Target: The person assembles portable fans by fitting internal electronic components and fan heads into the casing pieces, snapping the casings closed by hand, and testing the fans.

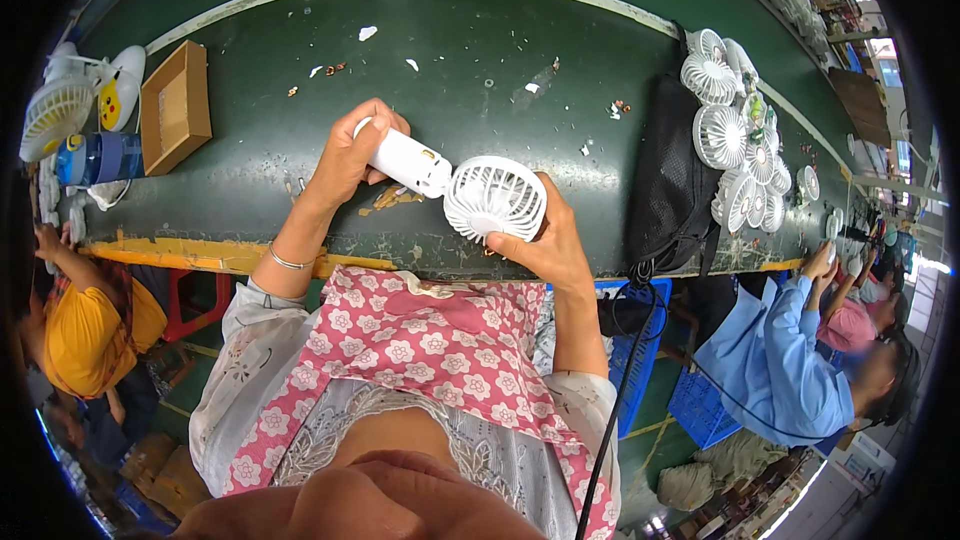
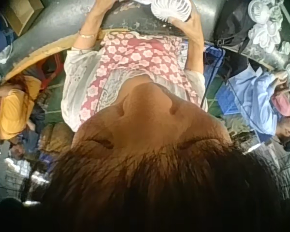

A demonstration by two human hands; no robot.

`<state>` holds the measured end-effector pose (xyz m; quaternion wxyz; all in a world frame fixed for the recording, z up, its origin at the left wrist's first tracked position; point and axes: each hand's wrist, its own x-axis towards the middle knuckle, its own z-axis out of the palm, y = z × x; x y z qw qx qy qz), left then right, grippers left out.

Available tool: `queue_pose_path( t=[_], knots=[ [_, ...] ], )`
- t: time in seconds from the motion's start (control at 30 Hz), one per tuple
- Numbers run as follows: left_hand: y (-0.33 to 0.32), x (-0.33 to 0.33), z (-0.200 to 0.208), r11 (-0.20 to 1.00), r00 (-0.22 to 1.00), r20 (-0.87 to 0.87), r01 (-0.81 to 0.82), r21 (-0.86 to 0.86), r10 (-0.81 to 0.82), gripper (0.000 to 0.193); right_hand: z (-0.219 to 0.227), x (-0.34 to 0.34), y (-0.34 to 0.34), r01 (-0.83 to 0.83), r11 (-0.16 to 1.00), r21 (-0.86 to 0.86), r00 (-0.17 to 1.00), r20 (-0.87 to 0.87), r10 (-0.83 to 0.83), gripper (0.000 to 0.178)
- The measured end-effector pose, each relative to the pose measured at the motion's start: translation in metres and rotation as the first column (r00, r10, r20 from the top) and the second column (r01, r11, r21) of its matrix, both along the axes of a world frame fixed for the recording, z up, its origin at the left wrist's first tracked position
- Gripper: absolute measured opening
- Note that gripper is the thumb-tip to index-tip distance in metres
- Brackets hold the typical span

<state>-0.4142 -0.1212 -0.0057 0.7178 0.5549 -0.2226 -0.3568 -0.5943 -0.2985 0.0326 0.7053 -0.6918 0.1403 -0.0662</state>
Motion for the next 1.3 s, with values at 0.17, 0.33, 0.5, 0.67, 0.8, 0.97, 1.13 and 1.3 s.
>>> queue_pose_path(
  t=[0.17, 0.33, 0.5, 0.67, 0.8, 0.97, 1.13, 1.3],
  knots=[
    [0.0, 0.002, -0.001, 0.998, 0.992, -0.113, 0.056, 0.002, -0.055, 0.044, -0.013, 0.001, -0.002, 0.113, 0.988, 0.103, 0.993, 0.028, -0.116, 0.056],
    [0.0, 0.01, -0.008, 0.951, 0.961, -0.048, -0.263, 0.164, 0.274, 0.043, 0.016, 0.017, -0.001, 0.354, 0.919, -0.171, 0.935, 0.057, -0.35, 0.065],
    [0.002, 0.015, -0.005, 0.932, 0.944, 0.073, -0.329, 0.155, 0.321, 0.035, 0.046, 0.017, 0.014, 0.802, 0.532, -0.273, 0.543, 0.704, -0.458, 0.069],
    [-0.001, 0.011, -0.009, 0.931, 0.948, 0.093, -0.317, 0.183, 0.305, 0.031, 0.007, 0.009, 0.01, 0.23, 0.491, -0.84, 0.966, 0.139, -0.216, 0.064],
    [0.001, 0.011, -0.009, 0.925, 0.946, 0.089, -0.324, 0.197, 0.312, 0.031, 0.017, 0.021, 0.009, 0.45, 0.435, -0.78, 0.893, 0.395, -0.216, 0.066],
    [-0.002, 0.012, -0.007, 0.915, 0.939, 0.068, -0.344, 0.209, 0.338, 0.032, 0.031, 0.016, 0.017, 0.816, 0.432, -0.383, 0.546, 0.756, -0.36, 0.083],
    [-0.002, 0.014, -0.007, 0.931, 0.949, 0.067, -0.317, 0.181, 0.309, 0.032, 0.005, 0.015, 0.016, 0.236, 0.494, -0.837, 0.971, 0.179, -0.161, 0.06],
    [-0.002, 0.016, -0.012, 0.92, 0.938, 0.063, -0.347, 0.182, 0.341, 0.03, 0.019, 0.025, 0.009, 0.191, 0.53, -0.826, 0.979, 0.121, -0.165, 0.064]
  ],
)
